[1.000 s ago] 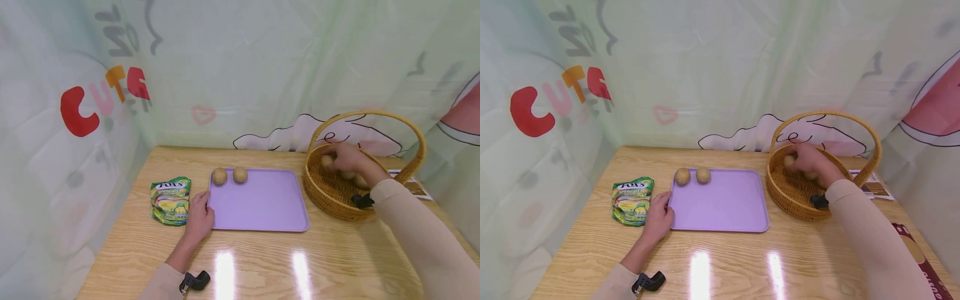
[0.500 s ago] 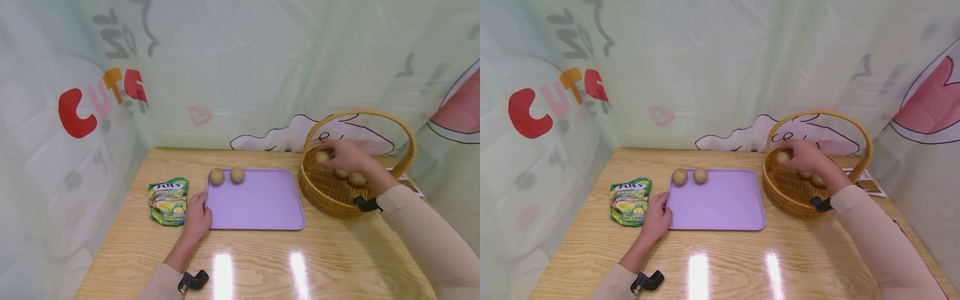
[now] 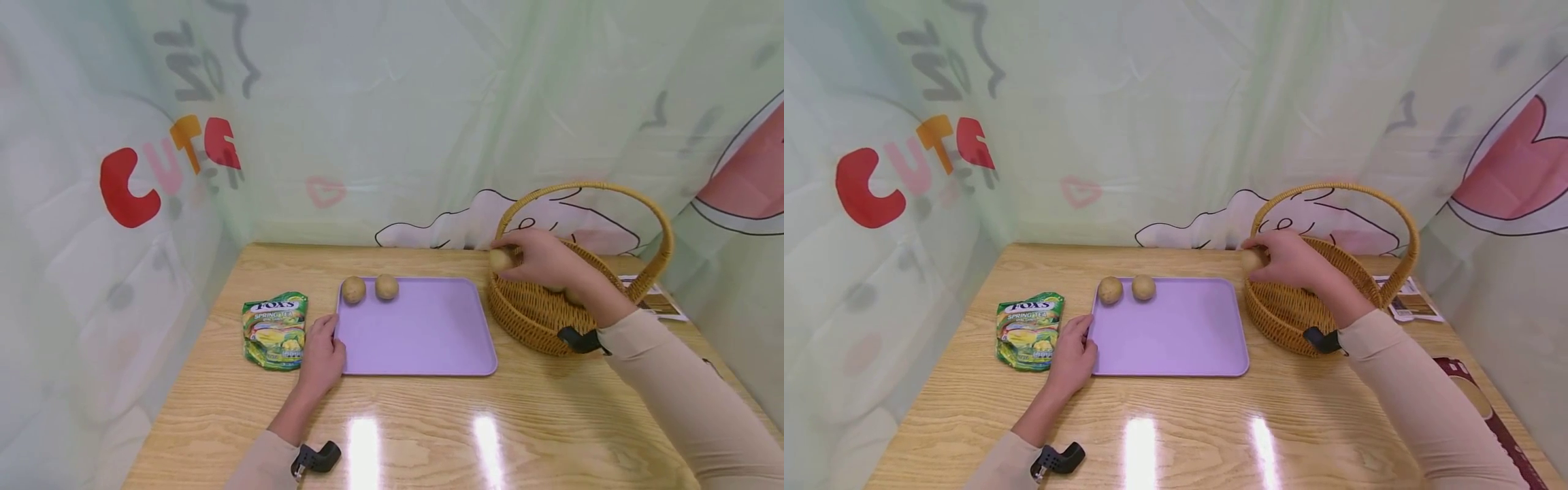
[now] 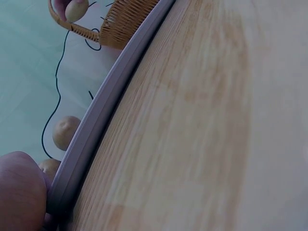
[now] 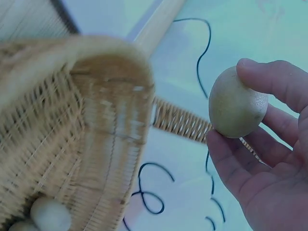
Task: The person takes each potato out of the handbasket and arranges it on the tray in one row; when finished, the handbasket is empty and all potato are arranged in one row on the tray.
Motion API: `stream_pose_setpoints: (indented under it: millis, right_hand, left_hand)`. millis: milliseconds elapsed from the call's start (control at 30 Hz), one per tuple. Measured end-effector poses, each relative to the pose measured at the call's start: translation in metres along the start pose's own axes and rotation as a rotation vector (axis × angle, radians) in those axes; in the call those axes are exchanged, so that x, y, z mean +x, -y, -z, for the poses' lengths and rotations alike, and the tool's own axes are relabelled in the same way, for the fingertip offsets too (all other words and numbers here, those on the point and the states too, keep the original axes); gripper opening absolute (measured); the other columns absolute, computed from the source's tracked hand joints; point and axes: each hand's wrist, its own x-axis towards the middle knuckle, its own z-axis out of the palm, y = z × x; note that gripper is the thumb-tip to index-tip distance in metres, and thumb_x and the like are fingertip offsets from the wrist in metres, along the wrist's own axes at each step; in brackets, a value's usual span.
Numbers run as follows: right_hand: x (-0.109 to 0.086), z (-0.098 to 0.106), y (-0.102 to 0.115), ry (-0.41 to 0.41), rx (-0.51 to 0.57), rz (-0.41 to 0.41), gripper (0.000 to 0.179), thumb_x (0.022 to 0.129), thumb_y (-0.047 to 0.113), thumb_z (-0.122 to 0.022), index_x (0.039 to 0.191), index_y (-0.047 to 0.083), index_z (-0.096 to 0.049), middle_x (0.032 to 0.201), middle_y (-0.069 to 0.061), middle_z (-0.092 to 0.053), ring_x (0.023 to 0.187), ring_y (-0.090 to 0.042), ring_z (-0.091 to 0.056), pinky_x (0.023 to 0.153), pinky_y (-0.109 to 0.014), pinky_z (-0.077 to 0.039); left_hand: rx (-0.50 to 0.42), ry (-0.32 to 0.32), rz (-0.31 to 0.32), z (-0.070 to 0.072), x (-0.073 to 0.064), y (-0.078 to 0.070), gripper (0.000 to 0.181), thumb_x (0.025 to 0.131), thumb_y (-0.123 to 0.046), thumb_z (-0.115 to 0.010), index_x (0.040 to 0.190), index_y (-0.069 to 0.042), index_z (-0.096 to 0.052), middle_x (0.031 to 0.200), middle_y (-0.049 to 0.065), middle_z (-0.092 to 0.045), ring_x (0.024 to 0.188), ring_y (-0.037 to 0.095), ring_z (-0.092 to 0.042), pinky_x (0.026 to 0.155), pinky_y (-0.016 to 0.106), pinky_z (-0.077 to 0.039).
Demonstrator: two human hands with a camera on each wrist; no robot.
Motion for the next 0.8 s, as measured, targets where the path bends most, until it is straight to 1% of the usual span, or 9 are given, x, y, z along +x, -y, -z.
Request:
stream_pose_setpoints:
  millis: [133,333,433,633,800]
  right_hand:
    - [0.008,-0.007,0.008,-0.007,-0.002,0.025,0.050,0.075,0.013,-0.082,0.122,0.010,-0.067,0.111,-0.005,-0.067,0.091,-0.021,-0.057,0.080,-0.040,-0.046]
    - [0.018,-0.018,0.020,-0.010,0.070,0.058,0.048,0.076,0.011,-0.081,0.121,0.006,-0.067,0.111,-0.008,-0.067,0.092,-0.022,-0.058,0.076,-0.039,-0.049]
    - [0.025,-0.026,0.024,-0.006,0.107,0.069,0.047,0.077,0.010,-0.080,0.121,0.005,-0.066,0.112,-0.009,-0.066,0.093,-0.023,-0.058,0.076,-0.039,-0.049]
    - [0.040,-0.041,0.027,-0.001,0.131,0.094,0.049,0.075,0.009,-0.079,0.122,0.004,-0.066,0.113,-0.008,-0.066,0.096,-0.024,-0.057,0.081,-0.040,-0.046]
    - [0.050,-0.059,0.029,0.009,0.119,0.100,0.049,0.074,0.011,-0.080,0.121,0.004,-0.066,0.110,-0.009,-0.066,0.097,-0.024,-0.056,0.083,-0.041,-0.047]
  left_hand:
    - [-0.003,-0.001,-0.001,0.000,0.000,0.000,0.046,0.084,0.007,-0.054,0.130,0.011,-0.056,0.129,0.022,-0.055,0.120,0.038,-0.049,0.102,0.048,-0.041]
    - [0.006,0.005,0.005,-0.001,0.000,0.002,0.046,0.084,0.006,-0.054,0.130,0.010,-0.056,0.130,0.021,-0.055,0.121,0.036,-0.049,0.102,0.046,-0.042]
    - [0.005,0.004,0.003,-0.001,0.000,0.002,0.046,0.084,0.007,-0.054,0.130,0.010,-0.055,0.130,0.021,-0.055,0.121,0.036,-0.049,0.102,0.046,-0.042]
    - [0.007,-0.013,-0.034,-0.003,0.000,0.004,0.046,0.082,0.007,-0.054,0.128,0.012,-0.056,0.127,0.023,-0.056,0.118,0.039,-0.050,0.100,0.049,-0.042]
    - [0.014,-0.029,-0.054,-0.003,0.001,0.006,0.046,0.081,0.009,-0.054,0.127,0.013,-0.056,0.126,0.023,-0.057,0.117,0.039,-0.051,0.100,0.049,-0.042]
